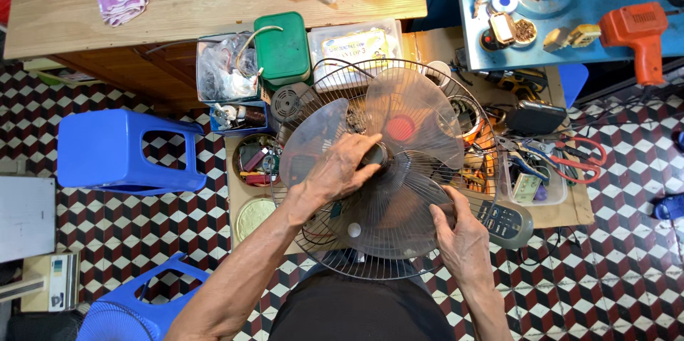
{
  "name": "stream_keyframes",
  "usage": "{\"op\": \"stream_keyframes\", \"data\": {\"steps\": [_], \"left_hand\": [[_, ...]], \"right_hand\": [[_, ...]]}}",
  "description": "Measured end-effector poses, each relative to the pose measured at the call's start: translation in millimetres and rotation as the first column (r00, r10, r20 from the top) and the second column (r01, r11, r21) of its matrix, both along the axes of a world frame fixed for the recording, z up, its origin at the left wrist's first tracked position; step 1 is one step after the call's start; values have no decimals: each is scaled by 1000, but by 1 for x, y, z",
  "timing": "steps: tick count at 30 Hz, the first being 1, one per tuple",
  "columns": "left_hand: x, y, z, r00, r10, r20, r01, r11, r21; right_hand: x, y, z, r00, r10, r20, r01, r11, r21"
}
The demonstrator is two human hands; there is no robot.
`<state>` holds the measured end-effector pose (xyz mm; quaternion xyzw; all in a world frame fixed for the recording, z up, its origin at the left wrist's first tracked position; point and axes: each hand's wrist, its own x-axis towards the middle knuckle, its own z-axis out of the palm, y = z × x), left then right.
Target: The person reassembles a table fan by installing the fan blades, securing the central hub, and attaching the front grille. They then use a screwdriver to tighten screws and adjust the fan's power cord.
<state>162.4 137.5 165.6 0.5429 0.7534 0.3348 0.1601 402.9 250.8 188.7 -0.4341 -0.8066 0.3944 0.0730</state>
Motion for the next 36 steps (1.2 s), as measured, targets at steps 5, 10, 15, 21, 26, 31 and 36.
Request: {"op": "stream_keyframes", "data": {"steps": [5, 10, 15, 21, 26, 31, 36], "left_hand": [[-3, 2, 3, 990, 62, -128, -62, 998, 1], [-1, 3, 31, 998, -26, -59, 14, 979, -202], [-2, 4, 50, 979, 176, -103, -201, 745, -636], [-8, 2, 16, 991, -134, 19, 135, 978, -158], [-16, -4, -10, 984, -177, 5, 176, 981, -84], [-14, -2, -10, 992, -127, 28, 130, 977, -171], [-15, -3, -5, 978, -209, -7, 208, 975, -73]], "right_hand": [[1, -2, 3, 999, -31, -12, 30, 1000, -6], [1, -1, 4, 999, -43, -10, 43, 999, -32], [1, 0, 4, 999, -35, -29, 35, 999, -19], [1, 2, 1, 1000, -10, -5, 10, 1000, -11], [3, 4, -3, 1000, 3, -24, -2, 1000, 27], [3, 4, -5, 1000, 0, -25, 0, 1000, 11], [5, 0, -3, 999, -14, -33, 13, 1000, -11]]}}
